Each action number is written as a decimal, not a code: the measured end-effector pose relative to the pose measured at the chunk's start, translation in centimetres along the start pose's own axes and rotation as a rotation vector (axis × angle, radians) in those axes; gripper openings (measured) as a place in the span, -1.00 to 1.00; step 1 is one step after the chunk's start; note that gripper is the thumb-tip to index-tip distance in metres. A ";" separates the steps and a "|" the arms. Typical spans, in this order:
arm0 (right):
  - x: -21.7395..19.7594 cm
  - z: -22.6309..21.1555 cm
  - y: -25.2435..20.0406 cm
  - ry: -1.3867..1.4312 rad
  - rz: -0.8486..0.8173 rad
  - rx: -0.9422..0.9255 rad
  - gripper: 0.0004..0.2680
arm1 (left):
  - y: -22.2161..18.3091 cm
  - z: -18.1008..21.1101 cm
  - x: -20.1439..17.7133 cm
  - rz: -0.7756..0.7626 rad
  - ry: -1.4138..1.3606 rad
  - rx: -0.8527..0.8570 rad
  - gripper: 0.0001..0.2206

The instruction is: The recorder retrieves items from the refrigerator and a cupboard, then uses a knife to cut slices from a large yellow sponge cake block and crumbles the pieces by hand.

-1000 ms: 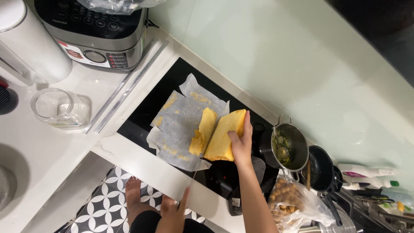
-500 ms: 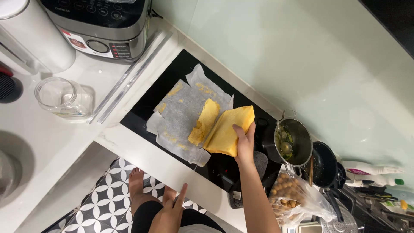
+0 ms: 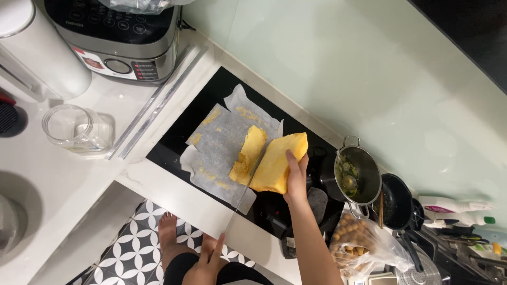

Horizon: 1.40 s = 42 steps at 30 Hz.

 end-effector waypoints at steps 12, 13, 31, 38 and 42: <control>-5.3 6.5 2.4 0.300 -0.102 0.432 -0.56 | 3.9 -1.3 -3.4 -0.056 0.112 0.002 -0.26; -6.0 7.0 2.5 0.337 -0.096 0.449 -0.55 | 4.4 -1.2 -4.4 -0.049 0.211 0.038 -0.28; -10.7 9.7 3.6 0.753 -0.335 0.478 -0.54 | 23.2 -9.1 -12.8 -0.085 0.472 0.131 -0.17; -10.9 11.7 4.2 0.639 -0.283 0.468 -0.55 | 29.5 1.1 -14.2 0.234 0.319 0.438 -0.69; -9.6 12.3 3.2 0.602 -0.211 0.472 -0.54 | 26.5 10.3 -10.7 -0.007 -0.262 0.589 -0.59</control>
Point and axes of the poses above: each hand's wrist, its own y-axis towards the middle knuckle, its own x-axis out of the palm, z = x × y, the point moved 7 cm from there along y, towards the middle knuckle, and after that the axes turned 15 degrees about z, right-handed, at the moved point
